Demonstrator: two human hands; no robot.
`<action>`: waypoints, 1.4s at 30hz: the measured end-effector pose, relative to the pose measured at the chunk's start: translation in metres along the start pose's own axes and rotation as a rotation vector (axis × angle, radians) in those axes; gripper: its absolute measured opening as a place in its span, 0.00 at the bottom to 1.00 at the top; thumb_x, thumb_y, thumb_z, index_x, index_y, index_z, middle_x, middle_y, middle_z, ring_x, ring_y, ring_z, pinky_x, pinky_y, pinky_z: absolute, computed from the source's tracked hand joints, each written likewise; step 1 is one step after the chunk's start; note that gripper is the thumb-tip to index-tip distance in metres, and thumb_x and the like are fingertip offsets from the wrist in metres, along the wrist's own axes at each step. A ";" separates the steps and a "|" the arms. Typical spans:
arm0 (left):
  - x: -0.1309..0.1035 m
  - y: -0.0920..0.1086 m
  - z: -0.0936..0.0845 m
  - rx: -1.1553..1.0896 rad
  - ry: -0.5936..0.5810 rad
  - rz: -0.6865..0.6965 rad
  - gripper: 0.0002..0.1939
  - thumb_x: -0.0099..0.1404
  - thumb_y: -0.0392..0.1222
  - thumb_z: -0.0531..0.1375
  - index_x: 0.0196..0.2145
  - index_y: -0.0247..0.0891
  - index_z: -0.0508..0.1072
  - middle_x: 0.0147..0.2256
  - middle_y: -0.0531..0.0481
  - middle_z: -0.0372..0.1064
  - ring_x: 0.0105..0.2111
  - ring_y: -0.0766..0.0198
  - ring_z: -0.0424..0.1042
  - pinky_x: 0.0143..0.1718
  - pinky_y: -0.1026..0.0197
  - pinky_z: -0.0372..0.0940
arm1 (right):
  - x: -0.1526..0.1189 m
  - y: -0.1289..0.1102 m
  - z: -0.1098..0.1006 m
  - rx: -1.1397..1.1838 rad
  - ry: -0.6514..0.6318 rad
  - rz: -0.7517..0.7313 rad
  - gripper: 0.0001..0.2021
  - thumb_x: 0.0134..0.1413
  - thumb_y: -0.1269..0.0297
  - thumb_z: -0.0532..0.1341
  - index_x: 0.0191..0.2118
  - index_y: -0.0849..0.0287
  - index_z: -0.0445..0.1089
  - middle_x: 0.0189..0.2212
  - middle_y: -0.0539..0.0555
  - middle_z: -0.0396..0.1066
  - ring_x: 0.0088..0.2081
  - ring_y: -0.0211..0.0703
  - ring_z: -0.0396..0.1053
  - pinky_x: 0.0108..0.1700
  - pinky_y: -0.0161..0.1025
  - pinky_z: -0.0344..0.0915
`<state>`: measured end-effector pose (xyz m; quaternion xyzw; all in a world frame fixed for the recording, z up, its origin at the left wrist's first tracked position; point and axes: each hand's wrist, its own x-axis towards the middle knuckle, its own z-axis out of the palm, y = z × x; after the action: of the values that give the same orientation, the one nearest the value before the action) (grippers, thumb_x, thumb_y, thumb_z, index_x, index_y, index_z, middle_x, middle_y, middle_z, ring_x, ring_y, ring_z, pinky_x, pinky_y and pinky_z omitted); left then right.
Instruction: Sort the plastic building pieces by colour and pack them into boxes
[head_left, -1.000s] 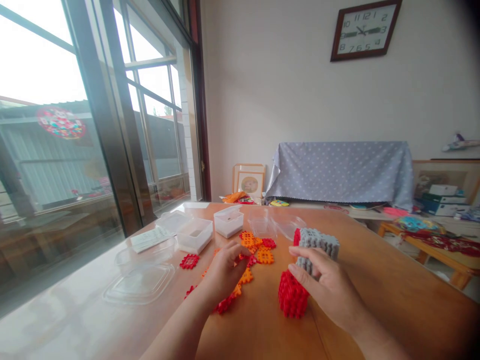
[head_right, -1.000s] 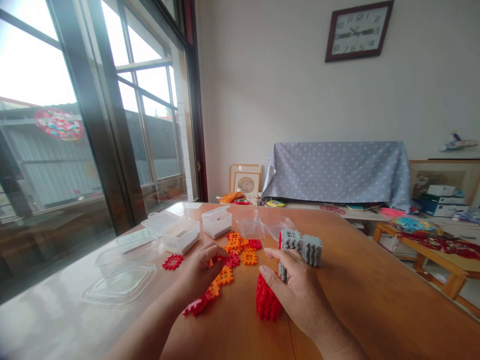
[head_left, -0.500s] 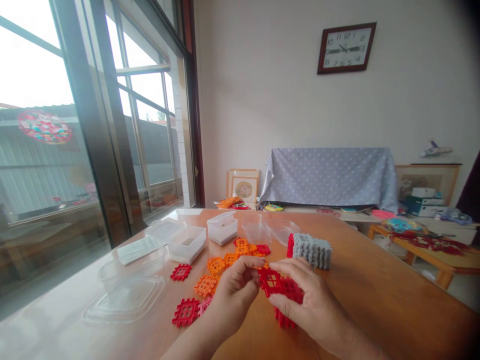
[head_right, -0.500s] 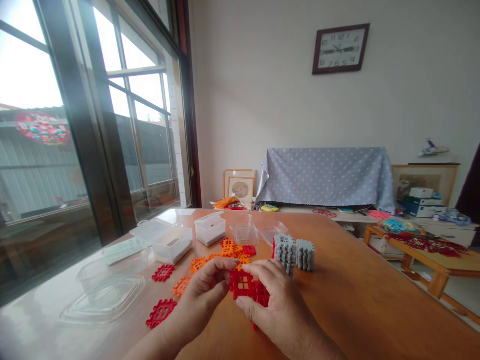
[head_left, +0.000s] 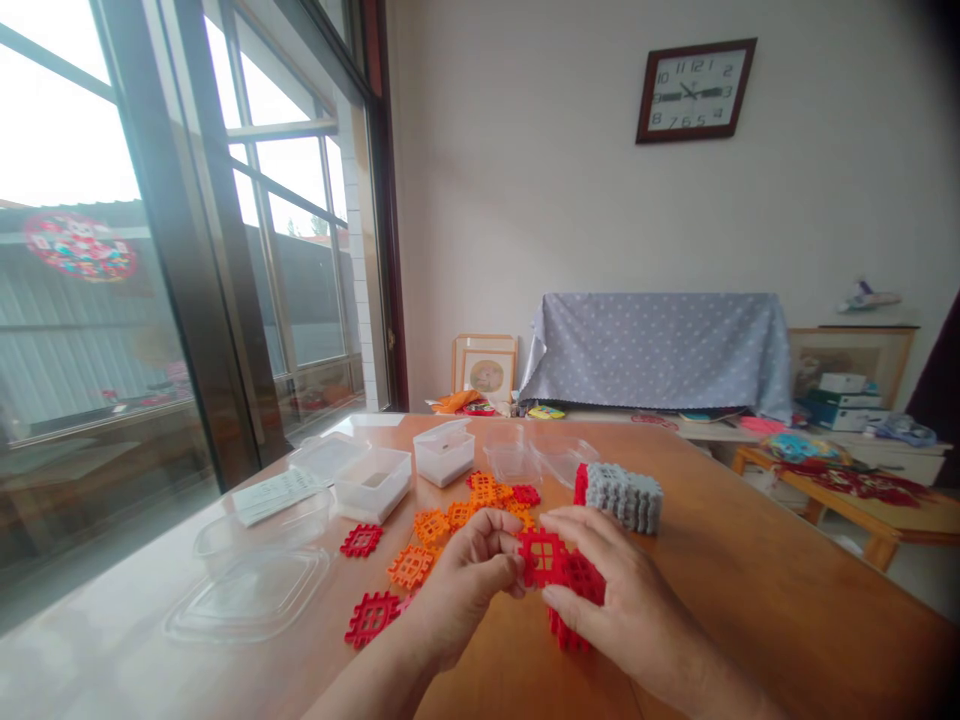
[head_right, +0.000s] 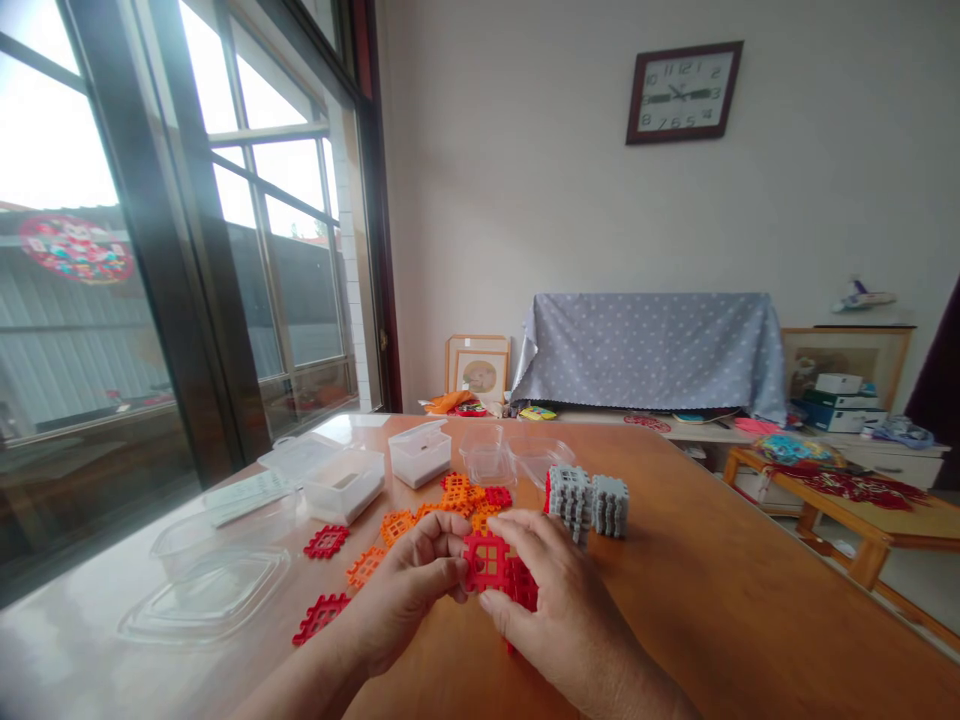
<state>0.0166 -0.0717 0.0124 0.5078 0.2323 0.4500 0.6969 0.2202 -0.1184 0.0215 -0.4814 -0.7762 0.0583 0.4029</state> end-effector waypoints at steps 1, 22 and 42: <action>0.000 0.000 -0.001 0.012 0.008 0.006 0.19 0.57 0.41 0.72 0.42 0.39 0.70 0.32 0.51 0.71 0.29 0.66 0.69 0.34 0.63 0.62 | 0.000 -0.002 -0.002 0.016 -0.020 0.009 0.25 0.53 0.66 0.66 0.58 0.48 0.69 0.56 0.55 0.69 0.57 0.53 0.67 0.61 0.49 0.65; 0.003 -0.008 -0.006 -0.064 0.014 -0.080 0.23 0.66 0.48 0.67 0.53 0.38 0.67 0.43 0.41 0.76 0.38 0.61 0.76 0.45 0.57 0.66 | -0.005 0.018 -0.032 0.156 -0.070 0.239 0.28 0.54 0.61 0.66 0.62 0.48 0.68 0.59 0.55 0.70 0.58 0.55 0.68 0.61 0.53 0.65; 0.010 -0.035 -0.012 0.163 0.133 -0.125 0.34 0.68 0.67 0.56 0.60 0.39 0.71 0.64 0.38 0.64 0.64 0.49 0.64 0.67 0.48 0.56 | 0.004 0.040 -0.025 0.582 0.142 0.553 0.35 0.55 0.32 0.59 0.51 0.61 0.77 0.46 0.62 0.79 0.54 0.60 0.73 0.53 0.52 0.70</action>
<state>0.0256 -0.0595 -0.0232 0.5162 0.3452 0.4180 0.6631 0.2648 -0.1014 0.0214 -0.5407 -0.5390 0.3480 0.5441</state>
